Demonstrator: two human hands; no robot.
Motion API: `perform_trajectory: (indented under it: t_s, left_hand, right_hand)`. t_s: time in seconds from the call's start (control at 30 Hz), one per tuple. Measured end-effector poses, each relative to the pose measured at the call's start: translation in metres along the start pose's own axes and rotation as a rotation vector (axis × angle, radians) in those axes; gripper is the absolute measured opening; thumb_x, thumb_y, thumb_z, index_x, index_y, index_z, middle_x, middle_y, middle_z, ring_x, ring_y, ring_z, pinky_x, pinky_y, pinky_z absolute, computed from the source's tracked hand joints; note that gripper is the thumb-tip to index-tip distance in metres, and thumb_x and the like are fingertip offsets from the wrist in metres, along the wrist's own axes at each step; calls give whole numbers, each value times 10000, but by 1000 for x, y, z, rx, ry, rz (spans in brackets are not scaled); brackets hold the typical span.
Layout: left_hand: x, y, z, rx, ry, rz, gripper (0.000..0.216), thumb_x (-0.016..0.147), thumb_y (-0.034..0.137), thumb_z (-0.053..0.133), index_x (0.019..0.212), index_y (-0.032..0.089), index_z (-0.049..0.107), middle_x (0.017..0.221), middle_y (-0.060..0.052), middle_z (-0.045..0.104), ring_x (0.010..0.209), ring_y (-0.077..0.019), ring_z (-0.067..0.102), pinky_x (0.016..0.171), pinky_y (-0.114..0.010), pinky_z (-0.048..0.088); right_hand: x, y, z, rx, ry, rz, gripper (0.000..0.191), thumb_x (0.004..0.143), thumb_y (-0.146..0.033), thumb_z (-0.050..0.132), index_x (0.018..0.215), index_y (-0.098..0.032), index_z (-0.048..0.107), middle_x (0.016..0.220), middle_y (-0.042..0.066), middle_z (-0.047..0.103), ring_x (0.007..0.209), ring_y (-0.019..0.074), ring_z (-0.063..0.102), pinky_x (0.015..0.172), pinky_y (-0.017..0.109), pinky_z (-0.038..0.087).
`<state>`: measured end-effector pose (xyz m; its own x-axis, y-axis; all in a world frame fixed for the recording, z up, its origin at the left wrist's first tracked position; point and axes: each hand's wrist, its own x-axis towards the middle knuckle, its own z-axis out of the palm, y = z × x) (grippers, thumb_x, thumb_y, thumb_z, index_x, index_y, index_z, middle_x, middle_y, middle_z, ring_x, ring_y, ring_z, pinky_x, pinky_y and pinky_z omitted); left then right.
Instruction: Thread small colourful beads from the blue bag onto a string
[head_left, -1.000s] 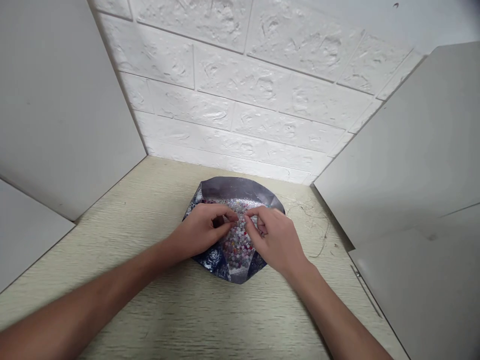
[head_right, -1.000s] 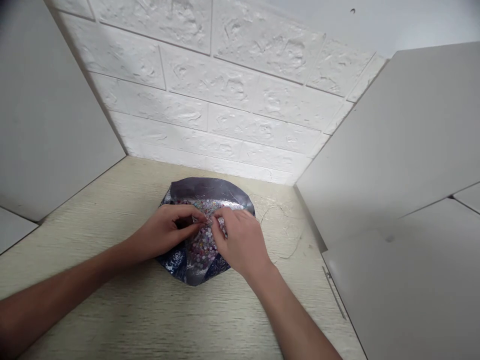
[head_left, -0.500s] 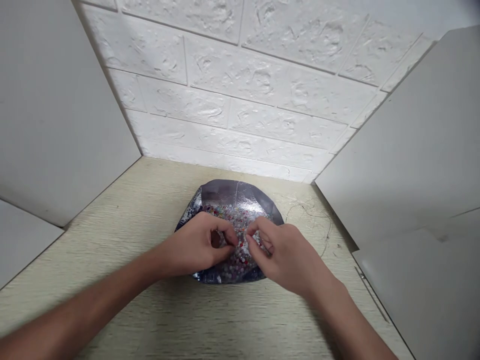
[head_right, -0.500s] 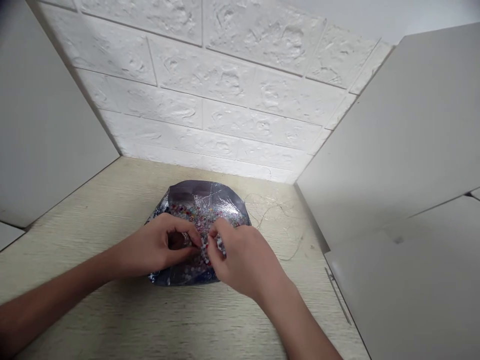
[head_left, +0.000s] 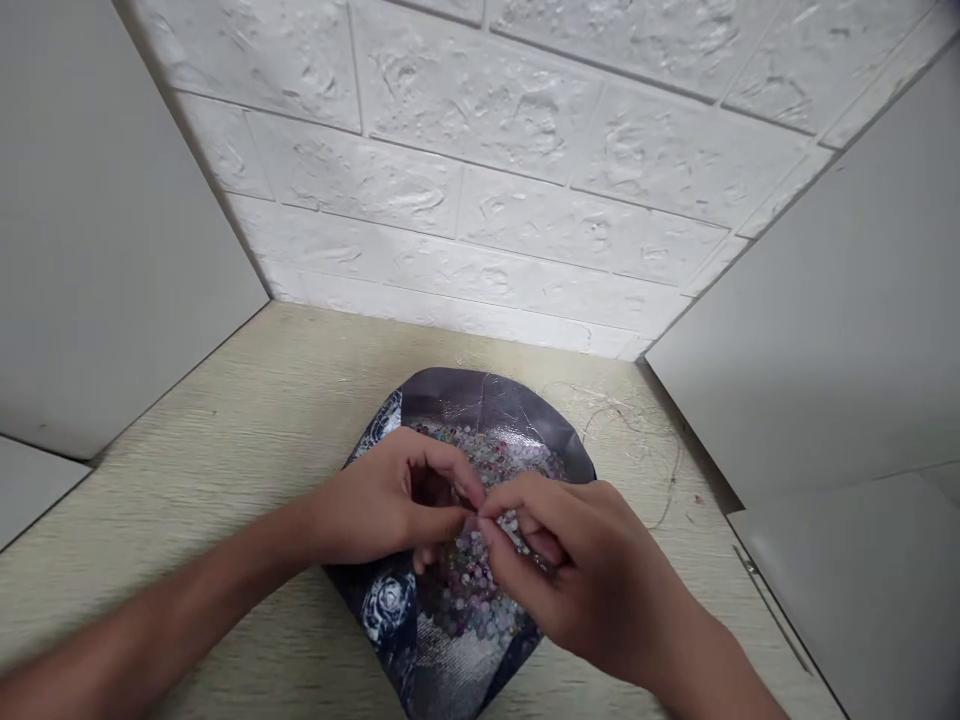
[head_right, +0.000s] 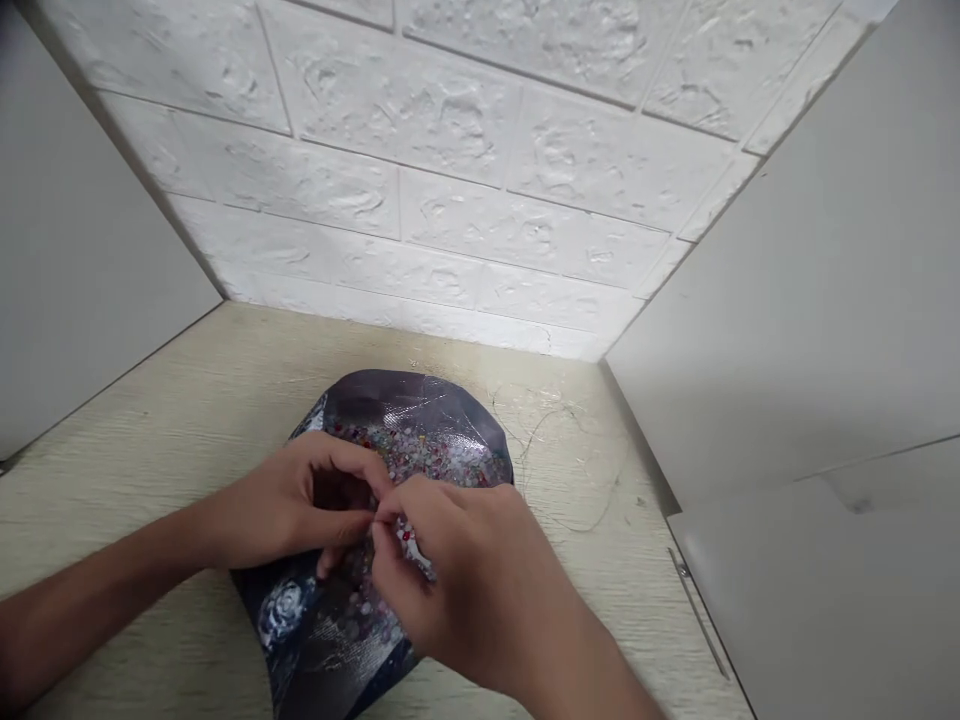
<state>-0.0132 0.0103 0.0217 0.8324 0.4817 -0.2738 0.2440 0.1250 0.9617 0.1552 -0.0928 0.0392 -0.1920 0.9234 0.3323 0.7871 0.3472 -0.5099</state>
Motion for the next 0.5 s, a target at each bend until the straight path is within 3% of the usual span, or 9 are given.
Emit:
perform_trajectory:
  t_s: [0.13, 0.37, 0.5]
  left_hand:
    - [4, -5, -4, -116, 18, 51, 84, 709, 185, 718, 771, 145, 679, 517, 26, 633, 419, -91, 580, 431, -170, 482]
    - [5, -8, -10, -206, -26, 150, 89, 716, 136, 737, 791, 137, 690, 543, 25, 662, 433, -77, 604, 445, -140, 491]
    - [4, -8, -10, -213, -37, 168, 80, 721, 125, 729, 793, 134, 695, 585, 11, 682, 433, -75, 605, 450, -145, 499]
  right_hand:
    - [2, 4, 6, -22, 172, -25, 54, 821, -158, 533, 808, -189, 574, 527, -85, 409, 427, 52, 352, 423, 200, 283]
    - [2, 7, 9, 26, 257, -81, 83, 747, -110, 576, 790, -178, 553, 510, -107, 379, 404, 19, 368, 412, 137, 318]
    - [3, 7, 9, 14, 239, -92, 82, 744, -100, 579, 777, -173, 562, 501, -108, 368, 396, 17, 358, 412, 135, 316]
